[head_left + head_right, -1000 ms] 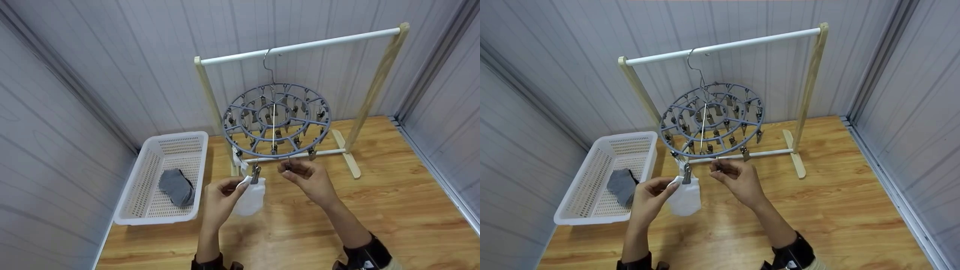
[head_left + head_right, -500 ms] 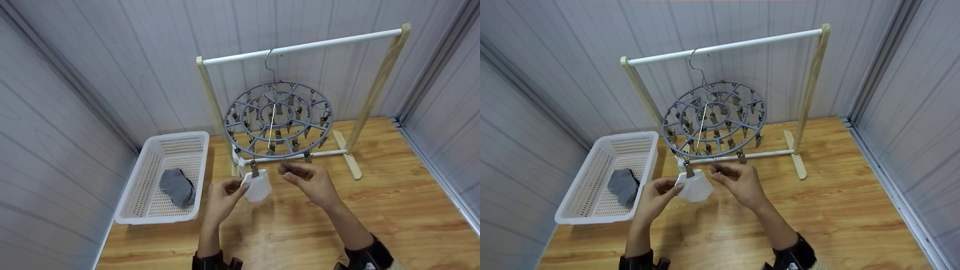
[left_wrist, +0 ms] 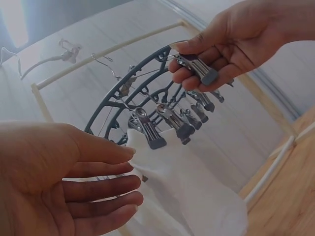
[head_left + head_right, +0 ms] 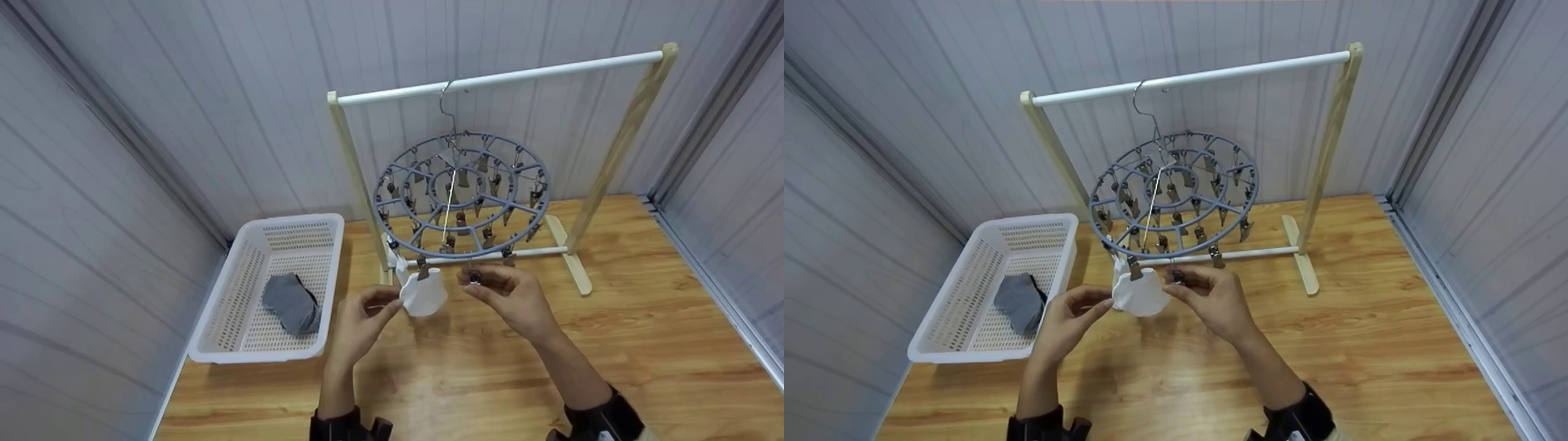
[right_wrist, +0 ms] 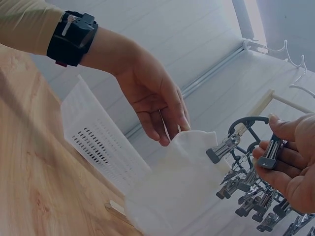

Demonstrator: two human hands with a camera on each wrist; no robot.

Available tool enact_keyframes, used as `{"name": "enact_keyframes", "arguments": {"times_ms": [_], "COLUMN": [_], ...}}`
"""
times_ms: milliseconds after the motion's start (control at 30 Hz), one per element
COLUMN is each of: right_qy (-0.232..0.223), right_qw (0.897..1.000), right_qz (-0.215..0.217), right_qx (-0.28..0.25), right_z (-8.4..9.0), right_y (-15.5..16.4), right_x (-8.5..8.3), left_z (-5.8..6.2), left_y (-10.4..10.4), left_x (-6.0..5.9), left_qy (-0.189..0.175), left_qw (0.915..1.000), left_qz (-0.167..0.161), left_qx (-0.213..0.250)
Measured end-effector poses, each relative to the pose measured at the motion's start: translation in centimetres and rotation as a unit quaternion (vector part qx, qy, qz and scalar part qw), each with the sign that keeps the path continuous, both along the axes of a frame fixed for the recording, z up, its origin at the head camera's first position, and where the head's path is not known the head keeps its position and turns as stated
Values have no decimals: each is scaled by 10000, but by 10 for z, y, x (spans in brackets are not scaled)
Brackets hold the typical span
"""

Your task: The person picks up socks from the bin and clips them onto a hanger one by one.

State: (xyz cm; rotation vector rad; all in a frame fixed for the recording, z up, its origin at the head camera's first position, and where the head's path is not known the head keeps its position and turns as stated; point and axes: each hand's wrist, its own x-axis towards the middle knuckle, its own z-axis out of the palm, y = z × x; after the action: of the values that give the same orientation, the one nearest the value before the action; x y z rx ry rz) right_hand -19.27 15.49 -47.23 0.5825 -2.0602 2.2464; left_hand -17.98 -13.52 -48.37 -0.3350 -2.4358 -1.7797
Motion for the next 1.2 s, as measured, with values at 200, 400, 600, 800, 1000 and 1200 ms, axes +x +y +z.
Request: {"name": "enact_keyframes", "arguments": {"times_ms": [200, 400, 600, 800, 1000, 1200], "right_qy": [-66, -4, 180, 153, 152, 156], "right_qw": [10000, 10000, 9997, 9995, 9995, 9997], "right_qz": [30, -20, -119, -192, -159, -149], "right_qx": [30, 50, 138, 190, 245, 147], "right_z": [0, 0, 0, -1, -2, -3], "right_y": [1, 0, 1, 3, 3, 1], "right_x": [-1, -2, -3, -3, -3, -4], "left_z": [6, 15, 23, 27, 26, 17], "left_y": [-7, -19, -47, -82, -119, -153], "left_x": [2, 4, -2, -19, -39, -61], "left_qy": [58, 55, 29, -317, -932, -1256], "left_qw": [9993, 9949, 9875, 9742, 9619, 9541], "left_qz": [352, 813, 911, 1054, 1188, 1353], "left_qx": [-64, -595, -1283, -1973, -2280, -2357]}}
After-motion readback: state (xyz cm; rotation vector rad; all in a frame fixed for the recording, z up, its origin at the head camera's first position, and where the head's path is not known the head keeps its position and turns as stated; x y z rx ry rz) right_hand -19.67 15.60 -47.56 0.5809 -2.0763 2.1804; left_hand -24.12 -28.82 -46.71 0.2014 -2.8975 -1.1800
